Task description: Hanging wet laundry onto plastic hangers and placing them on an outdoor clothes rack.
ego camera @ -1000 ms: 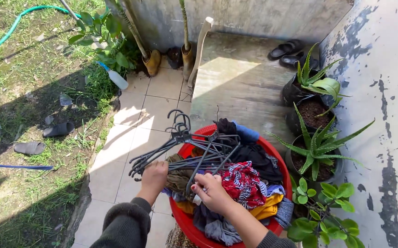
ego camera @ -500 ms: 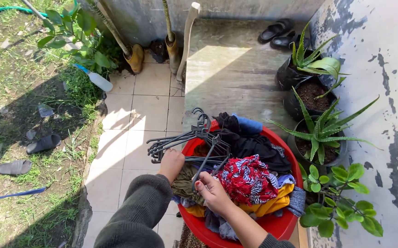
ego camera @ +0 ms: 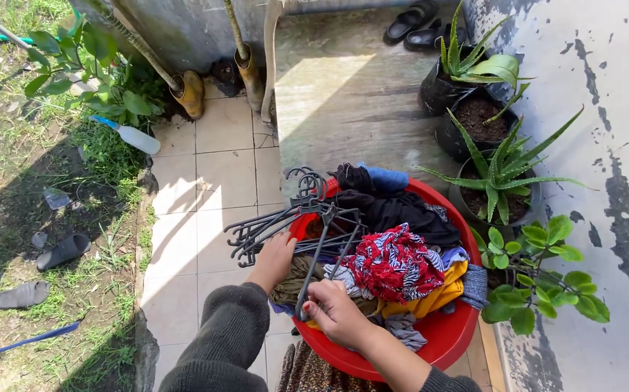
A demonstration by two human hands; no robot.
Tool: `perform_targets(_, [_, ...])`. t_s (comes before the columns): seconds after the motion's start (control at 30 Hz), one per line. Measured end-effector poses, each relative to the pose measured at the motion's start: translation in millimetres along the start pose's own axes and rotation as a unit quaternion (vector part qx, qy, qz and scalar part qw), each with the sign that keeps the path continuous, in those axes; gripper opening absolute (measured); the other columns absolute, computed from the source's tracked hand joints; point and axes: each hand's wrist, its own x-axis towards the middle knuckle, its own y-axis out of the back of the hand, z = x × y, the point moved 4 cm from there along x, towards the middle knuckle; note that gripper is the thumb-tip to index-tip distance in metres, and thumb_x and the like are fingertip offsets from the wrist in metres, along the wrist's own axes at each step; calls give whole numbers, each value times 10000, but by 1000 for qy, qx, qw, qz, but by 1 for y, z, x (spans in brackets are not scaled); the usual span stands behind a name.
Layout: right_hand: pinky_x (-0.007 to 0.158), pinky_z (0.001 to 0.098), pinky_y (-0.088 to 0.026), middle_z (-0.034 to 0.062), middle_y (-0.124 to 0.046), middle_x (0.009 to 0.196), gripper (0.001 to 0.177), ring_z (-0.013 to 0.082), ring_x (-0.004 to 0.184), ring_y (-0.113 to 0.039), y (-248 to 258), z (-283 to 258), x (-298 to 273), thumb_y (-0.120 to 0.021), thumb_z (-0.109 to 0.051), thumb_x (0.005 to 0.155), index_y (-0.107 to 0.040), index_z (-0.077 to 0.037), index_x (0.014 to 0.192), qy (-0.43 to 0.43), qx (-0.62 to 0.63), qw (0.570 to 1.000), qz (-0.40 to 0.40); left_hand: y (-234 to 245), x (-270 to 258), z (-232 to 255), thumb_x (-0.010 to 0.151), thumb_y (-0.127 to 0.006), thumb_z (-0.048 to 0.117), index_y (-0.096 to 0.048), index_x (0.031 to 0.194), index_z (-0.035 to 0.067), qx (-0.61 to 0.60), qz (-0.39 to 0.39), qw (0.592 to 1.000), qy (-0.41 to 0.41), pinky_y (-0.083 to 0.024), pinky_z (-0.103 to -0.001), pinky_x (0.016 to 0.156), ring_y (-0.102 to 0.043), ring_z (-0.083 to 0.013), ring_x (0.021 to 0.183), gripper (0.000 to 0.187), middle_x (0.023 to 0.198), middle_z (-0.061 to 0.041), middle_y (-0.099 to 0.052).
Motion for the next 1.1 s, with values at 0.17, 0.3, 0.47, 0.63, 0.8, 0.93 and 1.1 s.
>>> perform_targets(0.17, [888,408,-343,39,-608,821,118,237,866,-561,-1,-14,-17,-649,-226,971,-632,-116,1010,-1,-66,997,-30,2,-9,11,908,-562,145,-685,1186,67,-368,86,920,105,-538,-375,977,-703,-279,1087,314,1136,-131,-745])
perform_targets(0.3, [830,460,-336,47,-691,879,127,271,914,-591,-4,-6,-43,-685,-221,934,-653,-126,1013,-39,-210,976,-41,78,-25,74,1011,-502,369,-679,1243,88,-723,-174,589,316,-518,-311,823,-658,-118,892,405,1052,-51,-754])
perform_targets(0.47, [789,482,-351,36,-720,904,220,274,910,-614,-6,2,-82,-700,-203,867,-658,-121,1066,-58,-240,969,0,63,-70,146,987,-590,246,-679,1245,83,-615,-129,730,268,-538,-288,714,-641,-87,751,317,860,-49,-721])
perform_targets(0.63, [886,444,-481,73,-691,960,200,282,987,-616,-7,36,-118,-721,-228,896,-638,-102,1027,-96,-210,972,-35,22,-87,159,1031,-552,192,-687,1249,87,-608,-108,734,283,-532,-281,640,-621,-89,678,277,773,-47,-684])
perform_targets(0.8, [1056,500,-365,241,-601,1212,496,424,1181,-526,67,-12,-121,-773,-232,755,-569,-104,1189,-23,-389,865,316,34,-79,139,1042,-508,177,-644,1278,115,-664,-191,669,274,-568,-303,629,-693,-92,683,280,862,12,-682])
perform_targets(0.93, [1088,539,-303,295,-563,1332,690,455,1271,-499,117,3,-131,-765,-301,763,-497,-49,1346,-30,-425,843,328,38,-65,129,1053,-503,174,-660,1281,117,-657,-242,683,208,-583,-291,668,-689,-85,706,283,853,-1,-680])
perform_targets(1.1, [953,413,-505,63,-704,1051,158,272,1097,-668,141,85,-161,-635,-246,978,-679,-145,1091,-222,-353,903,101,44,-43,141,1009,-611,185,-726,1198,81,-553,-142,817,79,-569,-343,821,-694,-206,913,245,1000,-90,-731])
